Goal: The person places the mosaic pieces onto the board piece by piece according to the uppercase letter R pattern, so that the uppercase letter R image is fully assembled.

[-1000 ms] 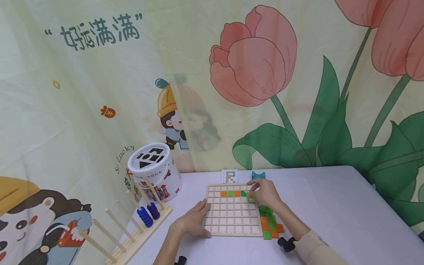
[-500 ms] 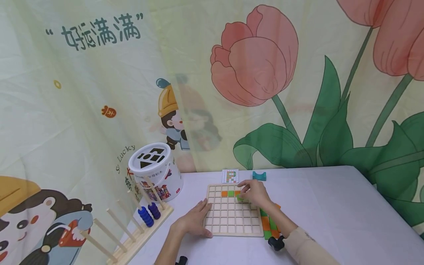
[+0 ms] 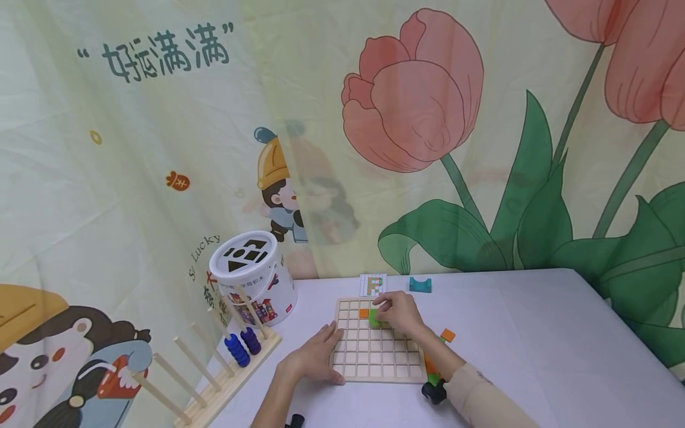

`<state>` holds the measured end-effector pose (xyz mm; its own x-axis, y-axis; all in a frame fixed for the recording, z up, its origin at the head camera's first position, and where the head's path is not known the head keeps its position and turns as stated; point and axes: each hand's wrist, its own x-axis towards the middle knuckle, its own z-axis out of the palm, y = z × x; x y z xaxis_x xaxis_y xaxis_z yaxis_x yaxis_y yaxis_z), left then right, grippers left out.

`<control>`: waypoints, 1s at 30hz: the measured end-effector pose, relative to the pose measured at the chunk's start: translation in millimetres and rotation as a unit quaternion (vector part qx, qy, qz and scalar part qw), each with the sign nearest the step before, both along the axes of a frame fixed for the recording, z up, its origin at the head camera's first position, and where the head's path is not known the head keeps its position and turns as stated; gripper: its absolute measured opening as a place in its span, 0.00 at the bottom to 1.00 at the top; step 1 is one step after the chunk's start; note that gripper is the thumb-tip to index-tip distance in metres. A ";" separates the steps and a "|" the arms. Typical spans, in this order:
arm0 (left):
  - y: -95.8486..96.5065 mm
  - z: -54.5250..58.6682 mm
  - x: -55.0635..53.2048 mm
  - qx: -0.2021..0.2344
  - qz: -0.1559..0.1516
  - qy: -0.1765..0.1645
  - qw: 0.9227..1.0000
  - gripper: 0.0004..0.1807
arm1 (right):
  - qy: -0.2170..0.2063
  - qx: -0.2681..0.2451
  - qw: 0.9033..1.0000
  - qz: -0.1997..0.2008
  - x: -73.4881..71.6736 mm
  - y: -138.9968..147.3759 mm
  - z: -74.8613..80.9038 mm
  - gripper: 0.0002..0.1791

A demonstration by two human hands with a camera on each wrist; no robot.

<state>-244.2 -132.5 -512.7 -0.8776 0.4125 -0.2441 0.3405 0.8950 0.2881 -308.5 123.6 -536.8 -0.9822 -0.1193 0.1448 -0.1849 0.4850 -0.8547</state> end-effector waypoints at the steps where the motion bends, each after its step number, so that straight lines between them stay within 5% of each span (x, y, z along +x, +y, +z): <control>1: 0.4 1.9 0.5 -0.001 0.001 -0.002 1.000 0.59 | -0.001 -0.001 1.000 0.002 -1.1 -2.2 -0.2 0.12; 30: 0.6 2.9 0.1 -0.007 -0.009 0.010 1.000 0.58 | 0.018 0.074 0.997 -0.013 -7.6 -31.6 -11.6 0.12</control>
<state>-244.1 -131.9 -509.7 -0.8749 0.4247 -0.2328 0.3620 0.8928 0.2683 -316.1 92.0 -548.5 -0.9797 -0.1164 0.1632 -0.2002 0.6096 -0.7670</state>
